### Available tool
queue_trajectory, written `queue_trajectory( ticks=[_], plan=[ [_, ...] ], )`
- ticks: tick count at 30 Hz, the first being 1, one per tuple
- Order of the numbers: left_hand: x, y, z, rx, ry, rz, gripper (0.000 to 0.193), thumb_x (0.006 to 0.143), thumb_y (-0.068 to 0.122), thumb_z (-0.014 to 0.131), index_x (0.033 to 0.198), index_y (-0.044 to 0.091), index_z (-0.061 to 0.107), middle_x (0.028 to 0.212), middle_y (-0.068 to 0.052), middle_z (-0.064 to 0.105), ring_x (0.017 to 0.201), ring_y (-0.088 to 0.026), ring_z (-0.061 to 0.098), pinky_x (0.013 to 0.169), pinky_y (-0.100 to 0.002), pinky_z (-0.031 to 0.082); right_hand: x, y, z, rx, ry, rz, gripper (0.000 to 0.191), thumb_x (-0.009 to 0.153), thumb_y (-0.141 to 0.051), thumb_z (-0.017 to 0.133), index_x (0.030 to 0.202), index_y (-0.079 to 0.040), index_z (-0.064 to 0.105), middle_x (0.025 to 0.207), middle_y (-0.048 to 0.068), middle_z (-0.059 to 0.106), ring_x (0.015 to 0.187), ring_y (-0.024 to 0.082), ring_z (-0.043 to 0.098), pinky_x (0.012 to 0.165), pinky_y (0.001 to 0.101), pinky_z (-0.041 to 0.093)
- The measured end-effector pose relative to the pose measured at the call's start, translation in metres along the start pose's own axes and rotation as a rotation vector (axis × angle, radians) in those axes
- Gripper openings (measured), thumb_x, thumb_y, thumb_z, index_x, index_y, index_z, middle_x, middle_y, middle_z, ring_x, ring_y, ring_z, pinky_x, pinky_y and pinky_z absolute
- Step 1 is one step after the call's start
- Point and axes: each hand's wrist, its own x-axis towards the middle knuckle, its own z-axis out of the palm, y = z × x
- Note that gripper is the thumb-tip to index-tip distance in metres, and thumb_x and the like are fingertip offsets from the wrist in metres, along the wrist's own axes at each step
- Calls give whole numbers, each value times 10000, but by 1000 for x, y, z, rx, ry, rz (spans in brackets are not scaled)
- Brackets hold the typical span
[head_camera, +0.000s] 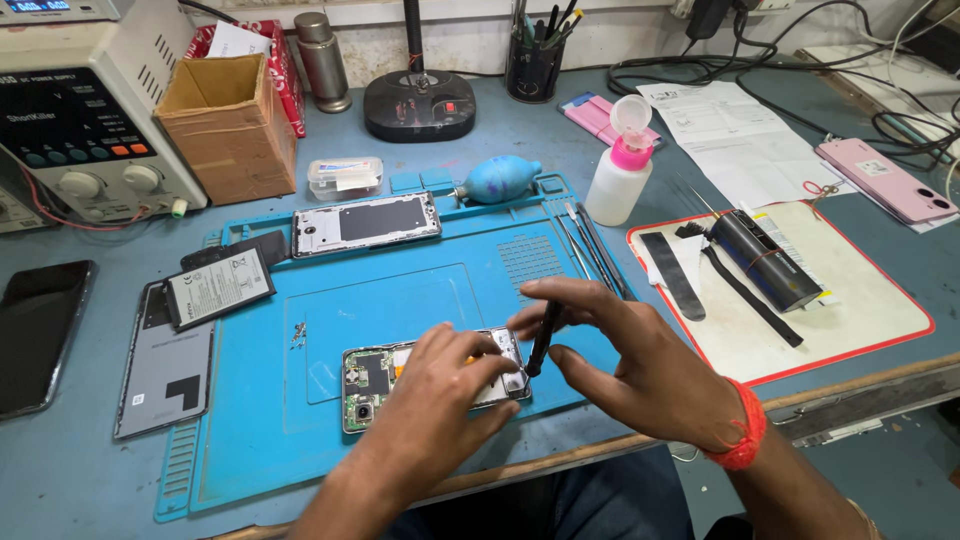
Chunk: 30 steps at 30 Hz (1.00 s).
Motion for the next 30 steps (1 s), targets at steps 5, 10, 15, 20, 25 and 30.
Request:
queue_trajectory(
  ticks=[5, 10, 15, 20, 25, 30],
  plan=[
    [1, 6, 9, 5, 94, 7, 264, 803, 189, 799, 1038, 78, 754, 1078, -96, 650, 1051, -310, 574, 951, -459, 452, 3, 1, 5, -114, 58, 82, 629, 878, -15, 770, 1431, -125, 490, 1111, 81, 768, 916, 185, 770, 790, 327, 620],
    [0, 8, 14, 34, 149, 29, 217, 803, 178, 802, 993, 79, 767, 1027, -97, 646, 1027, -309, 578, 946, -458, 451, 2, 3, 4, -34, 71, 68, 645, 873, 44, 735, 1443, -111, 476, 1107, 99, 750, 917, 172, 761, 816, 316, 639],
    [1, 8, 14, 28, 139, 13, 196, 807, 180, 801, 976, 84, 775, 997, -88, 647, 1018, -298, 581, 956, -455, 447, 0, 3, 3, -14, 71, 63, 667, 866, 60, 731, 1445, -107, 447, 1119, 101, 739, 930, 164, 761, 824, 305, 645],
    [2, 9, 14, 20, 114, 1, 182, 813, 173, 796, 970, 82, 778, 975, -76, 650, 1011, -274, 593, 986, -466, 429, -2, 2, 2, 30, 76, 55, 646, 885, 58, 729, 1445, -101, 450, 1146, 110, 717, 979, 174, 750, 862, 318, 647],
    [2, 9, 16, 35, 121, 14, 152, 830, 175, 784, 950, 82, 777, 950, -67, 655, 981, -262, 613, 1014, -477, 412, -2, 2, 0, 13, 90, 14, 635, 896, 44, 734, 1445, -101, 448, 1158, 108, 715, 1028, 174, 752, 892, 321, 649],
    [2, 11, 14, 64, 172, 69, 111, 841, 170, 759, 922, 96, 778, 943, -61, 660, 987, -273, 620, 1017, -482, 407, -2, 4, -5, -30, 112, 26, 625, 896, 34, 736, 1435, -103, 450, 1148, 97, 727, 1012, 161, 770, 899, 318, 652]
  ],
)
